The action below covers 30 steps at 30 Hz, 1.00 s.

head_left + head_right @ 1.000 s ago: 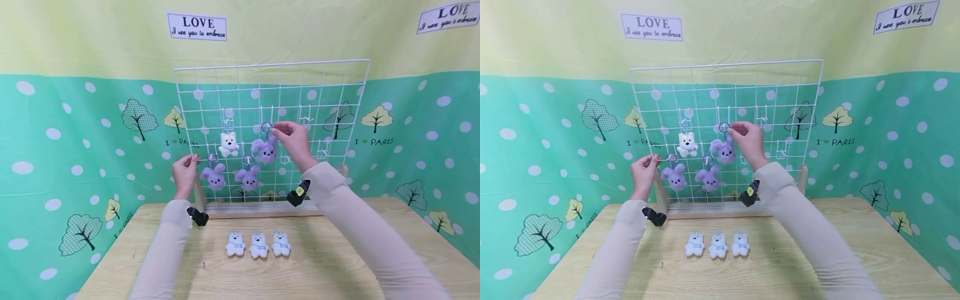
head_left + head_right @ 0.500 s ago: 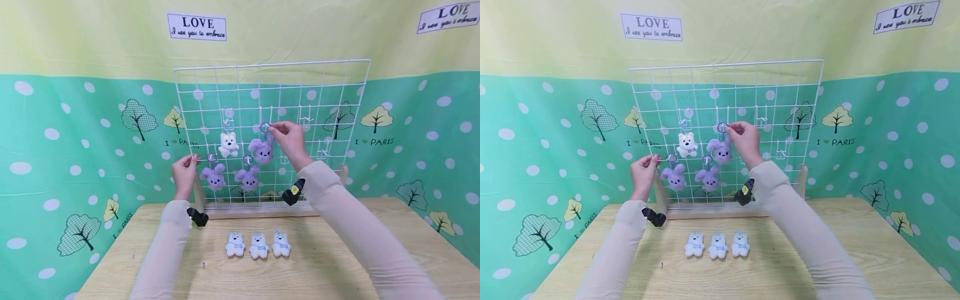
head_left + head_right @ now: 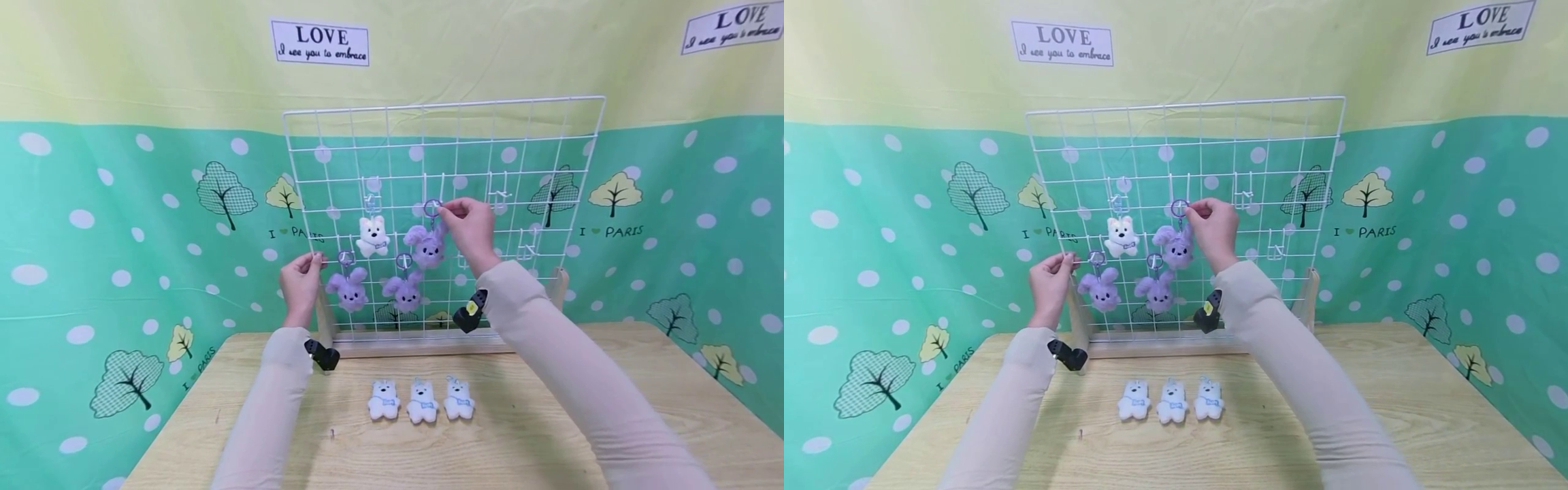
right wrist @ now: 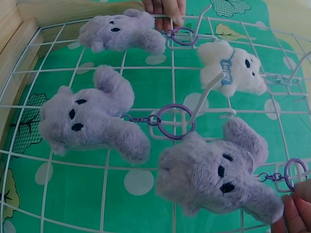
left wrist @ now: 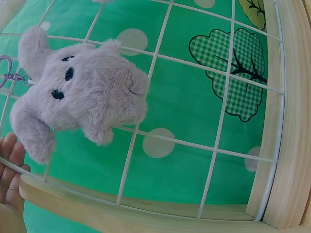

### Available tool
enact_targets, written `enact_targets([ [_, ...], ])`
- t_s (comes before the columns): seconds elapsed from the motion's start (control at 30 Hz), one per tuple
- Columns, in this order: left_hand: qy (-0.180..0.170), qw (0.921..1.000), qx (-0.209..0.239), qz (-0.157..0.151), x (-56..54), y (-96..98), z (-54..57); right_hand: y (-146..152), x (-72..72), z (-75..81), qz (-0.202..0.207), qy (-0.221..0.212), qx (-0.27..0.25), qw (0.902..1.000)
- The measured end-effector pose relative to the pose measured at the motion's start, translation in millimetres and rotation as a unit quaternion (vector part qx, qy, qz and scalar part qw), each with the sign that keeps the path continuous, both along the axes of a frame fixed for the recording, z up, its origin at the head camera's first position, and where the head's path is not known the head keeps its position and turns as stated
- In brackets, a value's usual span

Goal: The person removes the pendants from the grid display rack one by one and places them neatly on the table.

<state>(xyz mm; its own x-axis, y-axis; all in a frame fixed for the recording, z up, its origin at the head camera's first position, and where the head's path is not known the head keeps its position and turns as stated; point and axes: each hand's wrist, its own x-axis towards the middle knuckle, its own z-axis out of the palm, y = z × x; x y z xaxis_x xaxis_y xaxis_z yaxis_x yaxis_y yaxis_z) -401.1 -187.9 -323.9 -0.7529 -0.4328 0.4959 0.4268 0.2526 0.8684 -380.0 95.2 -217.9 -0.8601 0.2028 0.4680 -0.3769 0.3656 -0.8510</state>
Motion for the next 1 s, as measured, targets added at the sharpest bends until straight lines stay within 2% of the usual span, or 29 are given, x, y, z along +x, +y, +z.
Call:
enact_targets([
  [0.13,0.003,1.0,0.004,-0.002,0.4,-0.1,0.1,-1.5,-0.4,-0.6,0.0,0.0,-0.007,1.0],
  [0.37,0.002,1.0,0.002,-0.002,1.9,0.8,1.3,-0.7,0.4,-2.9,0.028,-0.003,-0.021,0.9994],
  [0.7,0.006,1.0,-0.003,0.002,1.8,0.0,0.4,1.9,-2.4,-6.9,0.062,0.03,-0.029,0.9972],
  [1.0,0.009,0.9999,0.004,-0.003,1.1,0.7,1.1,3.4,-1.5,-5.0,0.073,0.047,-0.038,0.9955],
])
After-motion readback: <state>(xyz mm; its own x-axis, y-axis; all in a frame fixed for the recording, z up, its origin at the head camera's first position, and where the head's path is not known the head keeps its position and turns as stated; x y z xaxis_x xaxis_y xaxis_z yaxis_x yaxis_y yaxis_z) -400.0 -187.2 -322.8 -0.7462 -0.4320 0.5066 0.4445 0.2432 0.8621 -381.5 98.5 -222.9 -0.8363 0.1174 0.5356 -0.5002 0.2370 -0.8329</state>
